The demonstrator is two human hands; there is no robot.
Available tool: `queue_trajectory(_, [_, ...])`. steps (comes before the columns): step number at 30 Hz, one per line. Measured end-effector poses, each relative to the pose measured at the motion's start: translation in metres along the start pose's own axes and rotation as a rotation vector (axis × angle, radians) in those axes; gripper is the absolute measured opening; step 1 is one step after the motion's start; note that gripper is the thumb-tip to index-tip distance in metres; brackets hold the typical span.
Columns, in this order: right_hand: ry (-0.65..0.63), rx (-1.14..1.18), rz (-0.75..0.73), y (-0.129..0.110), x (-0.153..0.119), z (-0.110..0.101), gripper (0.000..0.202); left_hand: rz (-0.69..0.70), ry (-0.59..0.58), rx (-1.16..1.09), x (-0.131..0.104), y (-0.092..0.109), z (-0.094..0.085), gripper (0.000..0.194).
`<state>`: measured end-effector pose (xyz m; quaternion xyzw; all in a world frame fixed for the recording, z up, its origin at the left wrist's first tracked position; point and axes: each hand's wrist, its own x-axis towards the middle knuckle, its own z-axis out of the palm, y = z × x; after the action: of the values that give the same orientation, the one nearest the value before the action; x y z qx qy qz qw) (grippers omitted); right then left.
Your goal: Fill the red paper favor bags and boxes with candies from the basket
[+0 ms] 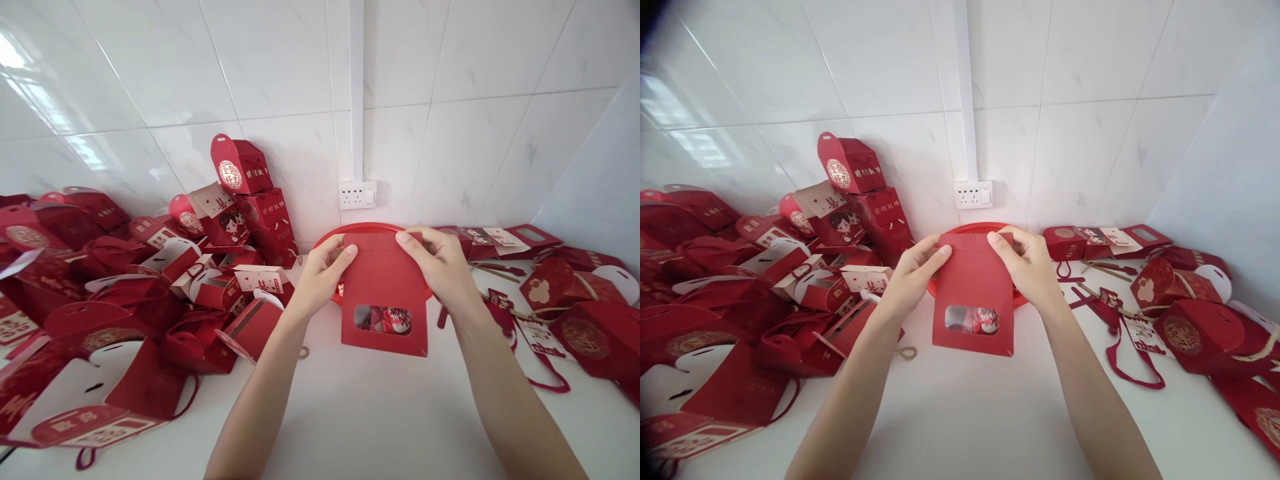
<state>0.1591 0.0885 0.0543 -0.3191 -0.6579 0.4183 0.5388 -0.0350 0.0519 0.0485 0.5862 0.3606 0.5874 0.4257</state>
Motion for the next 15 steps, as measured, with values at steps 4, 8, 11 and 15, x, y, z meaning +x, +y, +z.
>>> queue_trajectory(4, [-0.081,0.101,-0.105,-0.013,-0.007,-0.002,0.037,0.129,0.181,-0.214,0.005,-0.004,-0.006,0.028])
queue_trajectory(8, [0.040,0.120,-0.183,-0.020,-0.008,-0.009,0.037,0.275,0.326,-0.178,0.008,0.001,-0.017,0.026])
queue_trajectory(11, [0.136,0.091,-0.213,-0.019,-0.005,-0.014,0.029,0.347,0.388,-0.123,0.009,0.005,-0.020,0.028])
queue_trajectory(15, [0.221,0.052,-0.251,-0.015,-0.003,-0.018,0.024,0.402,0.470,-0.043,0.004,0.007,-0.013,0.024])
